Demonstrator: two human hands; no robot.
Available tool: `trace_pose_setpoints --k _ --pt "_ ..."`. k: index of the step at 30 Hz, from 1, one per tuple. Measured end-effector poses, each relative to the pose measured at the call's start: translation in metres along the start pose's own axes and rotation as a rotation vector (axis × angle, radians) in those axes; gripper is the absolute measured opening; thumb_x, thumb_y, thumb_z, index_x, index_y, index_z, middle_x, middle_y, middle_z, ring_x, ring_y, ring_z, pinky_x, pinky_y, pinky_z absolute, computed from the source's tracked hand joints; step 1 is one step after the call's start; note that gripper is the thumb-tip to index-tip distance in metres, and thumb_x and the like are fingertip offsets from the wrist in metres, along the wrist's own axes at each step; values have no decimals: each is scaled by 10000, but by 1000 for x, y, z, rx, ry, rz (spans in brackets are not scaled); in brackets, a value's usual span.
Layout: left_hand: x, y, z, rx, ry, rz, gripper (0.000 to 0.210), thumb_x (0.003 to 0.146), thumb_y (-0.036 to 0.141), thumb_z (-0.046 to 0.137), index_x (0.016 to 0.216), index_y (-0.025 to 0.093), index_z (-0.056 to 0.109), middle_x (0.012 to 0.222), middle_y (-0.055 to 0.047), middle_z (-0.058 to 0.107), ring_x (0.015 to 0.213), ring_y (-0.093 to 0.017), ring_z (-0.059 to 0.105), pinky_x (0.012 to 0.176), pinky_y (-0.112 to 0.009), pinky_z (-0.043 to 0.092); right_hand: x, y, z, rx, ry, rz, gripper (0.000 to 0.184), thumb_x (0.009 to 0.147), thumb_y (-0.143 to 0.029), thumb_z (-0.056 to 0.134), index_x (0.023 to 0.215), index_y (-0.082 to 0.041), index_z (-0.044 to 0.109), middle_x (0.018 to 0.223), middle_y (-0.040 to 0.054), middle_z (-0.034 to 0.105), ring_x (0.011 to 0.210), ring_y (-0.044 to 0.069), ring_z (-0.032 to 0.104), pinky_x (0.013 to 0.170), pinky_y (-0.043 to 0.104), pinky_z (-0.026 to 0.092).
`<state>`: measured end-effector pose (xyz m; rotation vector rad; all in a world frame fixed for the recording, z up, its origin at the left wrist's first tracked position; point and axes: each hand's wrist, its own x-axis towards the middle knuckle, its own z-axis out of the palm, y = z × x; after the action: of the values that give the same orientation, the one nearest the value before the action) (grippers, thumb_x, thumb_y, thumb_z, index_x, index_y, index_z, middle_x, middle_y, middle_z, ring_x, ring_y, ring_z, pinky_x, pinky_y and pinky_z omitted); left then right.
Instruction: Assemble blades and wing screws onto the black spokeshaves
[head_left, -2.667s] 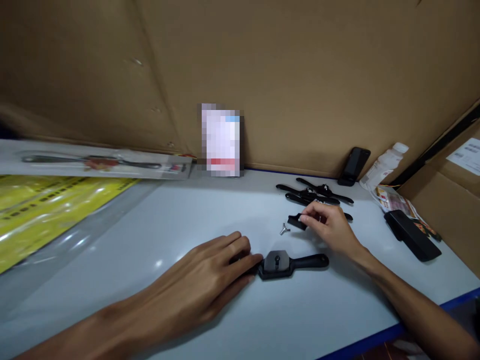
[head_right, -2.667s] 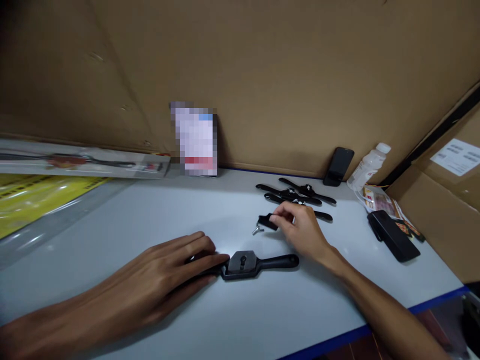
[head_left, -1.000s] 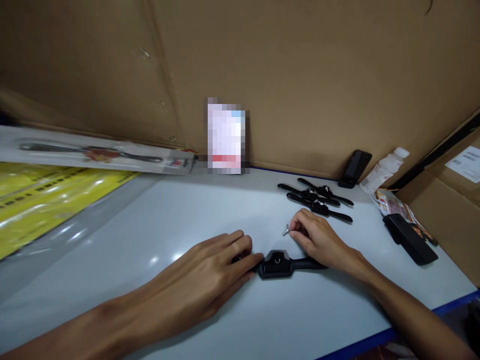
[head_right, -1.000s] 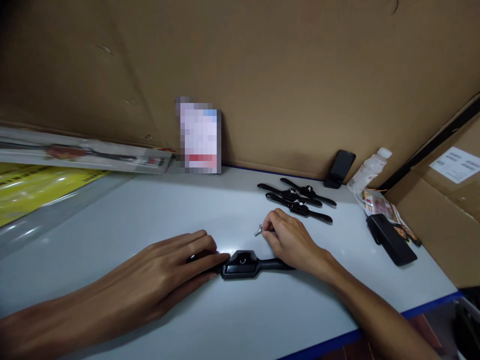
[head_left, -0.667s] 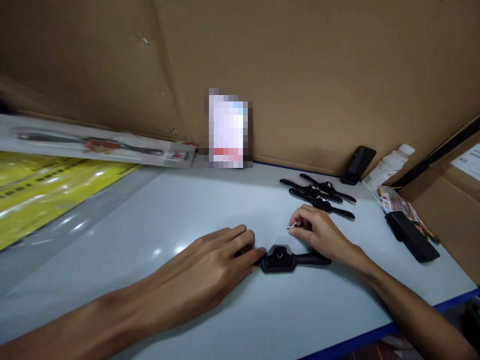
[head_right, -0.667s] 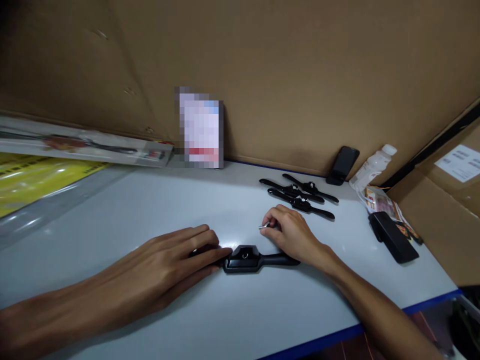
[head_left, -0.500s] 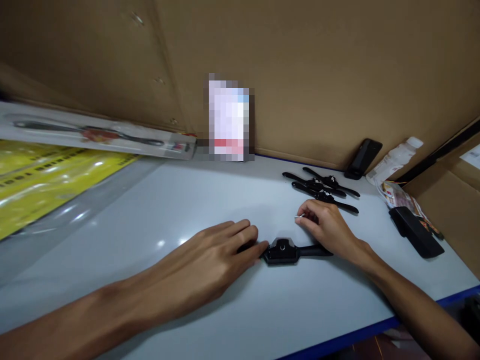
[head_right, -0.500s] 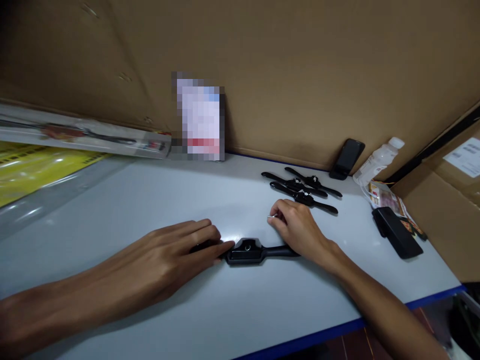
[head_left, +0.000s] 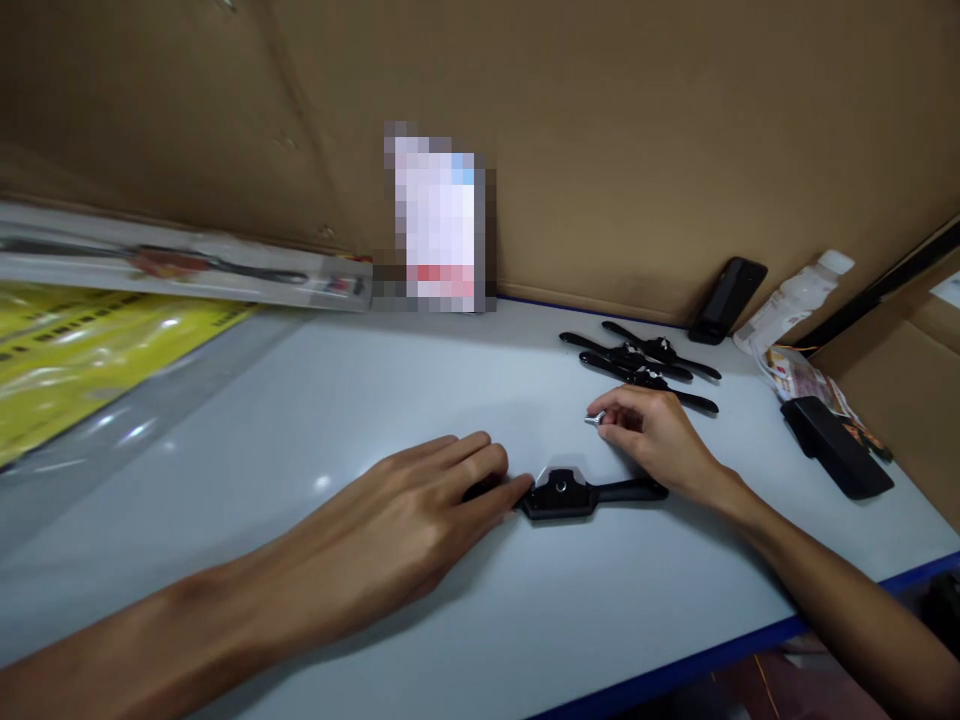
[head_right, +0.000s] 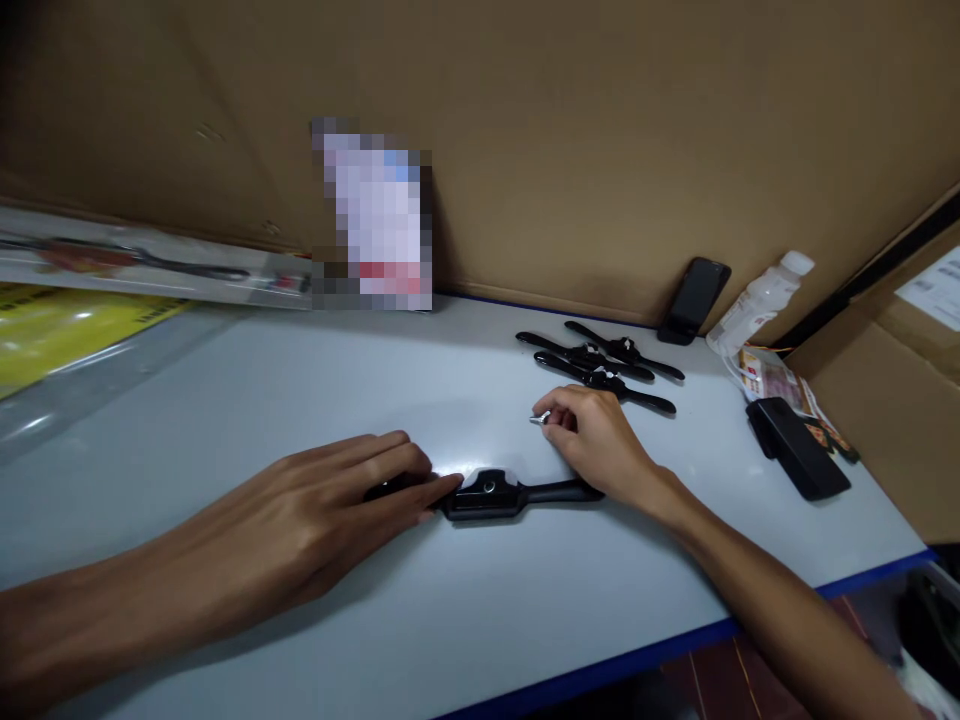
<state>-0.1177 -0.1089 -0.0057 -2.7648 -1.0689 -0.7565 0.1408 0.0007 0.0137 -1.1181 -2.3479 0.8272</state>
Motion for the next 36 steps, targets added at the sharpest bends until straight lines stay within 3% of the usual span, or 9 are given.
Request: trace_pose_setpoints --k 5,9,17,23,29,33,36 --pt "0 2 -2 -11 -36 -9 284 1073 111 433 1072 153 713 910 -70 647 784 -217 588 640 -342 495 1 3 0 88 12 58 276 839 -101 656 1083 -173 761 808 11 684 741 166 618 729 333 491" --pt "0 2 -5 -42 -16 -14 296 1078 121 433 1135 156 721 925 -76 661 800 -220 601 651 -339 510 2 4 -1 29 19 43 92 854 -142 693 912 -202 733 804 -1 672 726 159 589 714 320 471" --pt "-1 0 -8 -157 -11 -77 306 1068 119 477 1192 225 736 935 -58 679 780 -190 605 700 -309 552 -4 2 -4 -293 18 -105 78 966 -157 584 930 -204 633 979 64 621 875 208 583 791 353 455" --pt "0 1 -8 -35 -21 11 312 1070 90 423 1160 143 717 924 -75 680 797 -212 608 654 -327 532 -9 4 -2 -455 16 -184 123 1009 -152 423 965 -212 521 1008 95 584 888 241 551 726 361 431" --pt "1 2 -6 19 -24 33 305 1074 87 410 1135 105 708 912 -85 661 799 -225 594 649 -346 517 -11 5 -5 -453 -21 -157 114 1021 -188 381 955 -232 464 908 65 588 759 220 529 672 350 369" --pt "1 2 -4 16 -26 25 307 1066 75 414 1154 108 706 929 -88 668 821 -229 599 666 -348 522 -12 2 -5 -416 -82 -108 133 1028 -212 402 956 -217 514 801 41 604 650 196 516 625 342 334" --pt "0 1 -4 -2 -28 9 311 1063 81 422 1139 130 720 928 -86 670 813 -226 597 662 -344 522 -12 -4 -5 -319 -31 -122 118 1010 -199 484 955 -197 588 789 38 650 674 186 564 646 332 368"
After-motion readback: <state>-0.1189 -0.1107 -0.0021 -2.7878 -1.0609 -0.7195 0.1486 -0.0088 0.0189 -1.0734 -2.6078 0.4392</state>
